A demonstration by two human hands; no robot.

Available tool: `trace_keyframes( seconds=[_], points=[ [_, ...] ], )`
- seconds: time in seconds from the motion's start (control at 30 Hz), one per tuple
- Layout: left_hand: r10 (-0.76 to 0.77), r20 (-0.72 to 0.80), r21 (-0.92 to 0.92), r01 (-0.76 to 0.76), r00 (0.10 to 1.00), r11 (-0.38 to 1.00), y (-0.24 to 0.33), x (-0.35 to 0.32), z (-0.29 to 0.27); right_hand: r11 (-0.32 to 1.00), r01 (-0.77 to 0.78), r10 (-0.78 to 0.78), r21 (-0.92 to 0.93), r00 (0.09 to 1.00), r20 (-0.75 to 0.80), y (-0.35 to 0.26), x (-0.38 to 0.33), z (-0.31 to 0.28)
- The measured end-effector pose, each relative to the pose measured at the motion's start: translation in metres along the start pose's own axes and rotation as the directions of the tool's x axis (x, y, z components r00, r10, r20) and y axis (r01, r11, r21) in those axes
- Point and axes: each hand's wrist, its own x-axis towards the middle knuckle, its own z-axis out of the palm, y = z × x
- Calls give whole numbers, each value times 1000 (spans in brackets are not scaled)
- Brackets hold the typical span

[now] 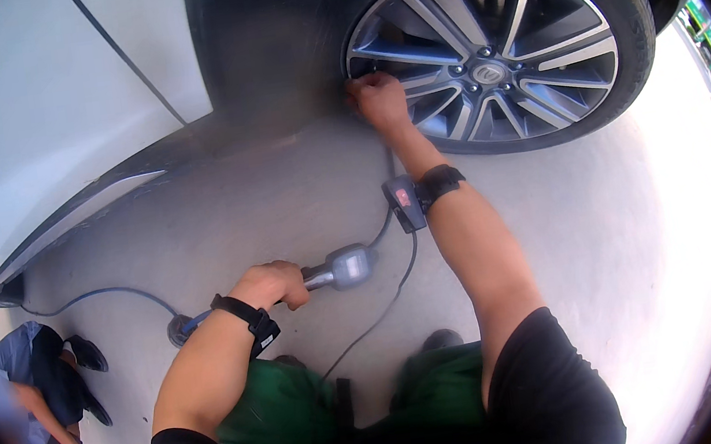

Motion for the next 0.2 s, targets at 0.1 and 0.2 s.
trace_keyframes(
  seconds=[0.1,0.2],
  points=[
    [13,-45,-23,-14,999,1000,7,-15,-9,955,97,-169,-279,955,-246,22,13,4],
    [-16,-8,12,16,1000,1000,13,-20,-15,942,63,-178,-329,926,-332,21,19,7]
  ],
)
